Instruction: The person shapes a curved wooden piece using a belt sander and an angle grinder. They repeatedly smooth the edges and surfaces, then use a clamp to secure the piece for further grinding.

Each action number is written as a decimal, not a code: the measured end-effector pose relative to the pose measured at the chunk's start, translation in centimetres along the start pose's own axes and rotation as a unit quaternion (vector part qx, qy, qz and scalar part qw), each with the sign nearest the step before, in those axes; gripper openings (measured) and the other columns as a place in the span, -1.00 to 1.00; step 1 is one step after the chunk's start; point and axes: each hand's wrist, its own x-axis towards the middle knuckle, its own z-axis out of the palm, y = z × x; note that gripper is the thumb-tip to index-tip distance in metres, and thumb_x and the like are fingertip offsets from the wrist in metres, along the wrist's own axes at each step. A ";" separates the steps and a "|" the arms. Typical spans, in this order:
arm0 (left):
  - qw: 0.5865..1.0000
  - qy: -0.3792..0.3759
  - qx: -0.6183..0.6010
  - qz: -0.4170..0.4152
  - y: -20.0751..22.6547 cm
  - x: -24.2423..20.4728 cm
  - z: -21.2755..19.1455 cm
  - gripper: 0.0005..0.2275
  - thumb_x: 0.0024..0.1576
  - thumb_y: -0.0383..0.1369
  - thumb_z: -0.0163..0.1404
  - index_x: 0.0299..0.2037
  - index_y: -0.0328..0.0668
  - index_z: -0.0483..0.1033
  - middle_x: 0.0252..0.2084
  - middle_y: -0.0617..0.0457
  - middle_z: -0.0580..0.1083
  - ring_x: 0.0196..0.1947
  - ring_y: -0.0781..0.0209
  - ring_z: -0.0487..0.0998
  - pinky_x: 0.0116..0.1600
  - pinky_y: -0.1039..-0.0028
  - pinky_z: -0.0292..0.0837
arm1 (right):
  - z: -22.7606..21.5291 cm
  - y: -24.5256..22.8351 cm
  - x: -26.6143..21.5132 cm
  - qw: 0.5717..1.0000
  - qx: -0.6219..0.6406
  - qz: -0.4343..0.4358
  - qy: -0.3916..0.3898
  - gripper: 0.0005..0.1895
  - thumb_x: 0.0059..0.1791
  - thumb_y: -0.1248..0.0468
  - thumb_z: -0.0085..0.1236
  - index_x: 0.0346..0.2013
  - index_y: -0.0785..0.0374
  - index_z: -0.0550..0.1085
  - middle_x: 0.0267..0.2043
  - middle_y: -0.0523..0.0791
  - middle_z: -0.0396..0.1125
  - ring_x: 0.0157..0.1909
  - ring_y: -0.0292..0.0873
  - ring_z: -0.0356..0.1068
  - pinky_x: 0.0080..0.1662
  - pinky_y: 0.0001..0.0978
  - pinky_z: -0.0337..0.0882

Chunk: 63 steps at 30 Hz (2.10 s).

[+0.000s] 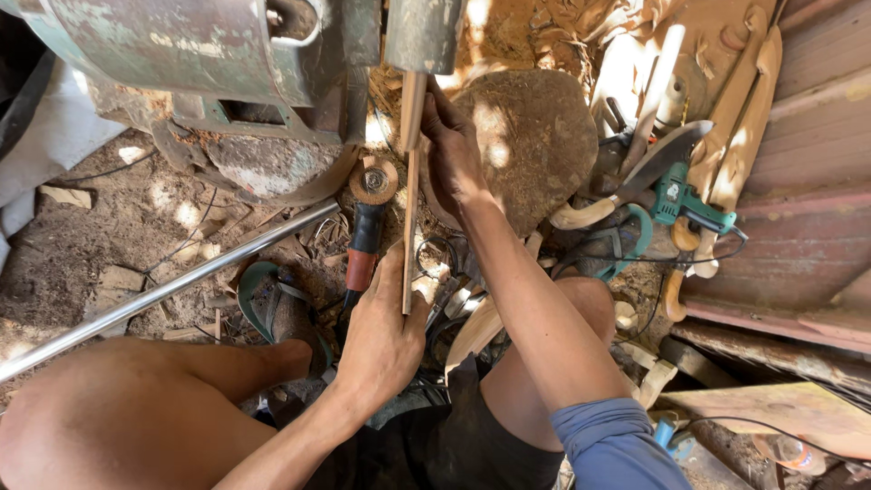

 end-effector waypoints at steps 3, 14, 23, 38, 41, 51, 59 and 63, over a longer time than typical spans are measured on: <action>0.998 -0.011 0.000 -0.054 -0.3 -1.0 0.0 -0.46 0.12 -0.51 -0.11 0.37 -0.25 0.10 -0.11 -0.37 0.48 -0.23 -0.28 0.60 -0.10 0.05 0.48 | 0.2 0.5 -1.3 1.000 0.005 -0.004 -0.017 -0.32 0.10 -0.04 -0.11 0.49 0.06 0.09 0.58 0.01 -0.06 0.59 0.07 -0.08 0.51 0.14 -0.19; 0.999 -0.021 -0.012 -0.046 -1.5 -4.5 0.2 -0.46 0.11 -0.53 -0.13 0.36 -0.24 0.08 -0.08 -0.35 0.45 -0.22 -0.33 0.57 -0.12 0.01 0.46 | -0.1 1.8 -4.8 0.997 -0.018 -0.047 -0.053 -0.24 0.09 -0.17 -0.03 0.52 -0.06 0.07 0.61 -0.03 -0.05 0.63 0.13 -0.14 0.50 0.27 -0.07; 0.992 -0.066 -0.009 -0.112 -0.6 -6.2 -0.3 -0.38 0.13 -0.51 -0.17 0.46 -0.09 -0.02 -0.12 -0.27 0.45 -0.33 -0.19 0.59 -0.21 0.04 0.52 | 0.6 0.2 -7.6 0.995 -0.080 -0.027 -0.048 -0.16 0.04 -0.32 -0.07 0.53 -0.12 0.05 0.63 -0.03 -0.13 0.63 0.20 -0.16 0.45 0.37 -0.07; 0.994 -0.055 -0.025 -0.086 -2.0 -8.5 -0.5 -0.40 0.12 -0.50 -0.13 0.42 -0.19 0.01 0.04 -0.32 0.44 -0.23 -0.19 0.62 -0.15 0.11 0.51 | 1.1 0.0 -10.1 0.994 -0.091 -0.042 -0.046 -0.13 0.05 -0.26 -0.06 0.51 0.12 0.08 0.61 0.06 -0.09 0.62 0.17 -0.12 0.48 0.26 -0.04; 0.994 -0.060 -0.022 -0.084 -2.3 -8.9 -0.5 -0.39 0.11 -0.51 -0.12 0.42 -0.21 0.01 0.05 -0.33 0.42 -0.23 -0.19 0.62 -0.15 0.11 0.52 | 1.1 0.4 -10.4 0.996 -0.061 -0.047 -0.050 -0.15 0.05 -0.23 -0.01 0.50 0.14 0.10 0.62 0.06 -0.11 0.63 0.15 -0.15 0.49 0.26 -0.04; 0.994 -0.085 0.015 -0.073 -3.8 -10.4 -0.4 -0.32 0.10 -0.52 -0.11 0.49 -0.25 -0.08 0.16 -0.44 0.36 -0.13 -0.30 0.63 -0.10 0.09 0.61 | 0.8 1.0 -11.9 0.991 -0.116 -0.056 -0.043 -0.34 0.13 -0.12 -0.08 0.46 0.06 0.19 0.62 -0.04 -0.14 0.66 0.08 -0.27 0.48 0.30 -0.14; 0.939 -0.066 0.313 0.128 -4.5 -10.5 0.3 -0.27 -0.20 -0.59 0.01 0.27 -0.68 0.06 0.40 -0.74 0.02 -0.10 -0.38 0.50 -0.31 0.26 0.63 | -1.4 -1.4 -13.3 0.968 0.214 0.126 -0.030 -0.41 0.17 0.12 -0.38 0.45 0.34 0.10 0.32 0.26 0.27 0.21 0.07 0.38 0.20 -0.04 0.41; 0.916 -0.075 0.358 0.165 -4.5 -10.5 0.1 -0.31 -0.14 -0.54 0.04 0.26 -0.72 0.11 0.39 -0.74 0.01 -0.25 -0.19 0.49 -0.35 0.32 0.62 | -1.4 -2.5 -13.5 0.962 0.239 0.121 -0.054 -0.41 0.20 0.06 -0.44 0.45 0.33 0.09 0.36 0.20 0.25 0.26 0.03 0.36 0.24 -0.11 0.41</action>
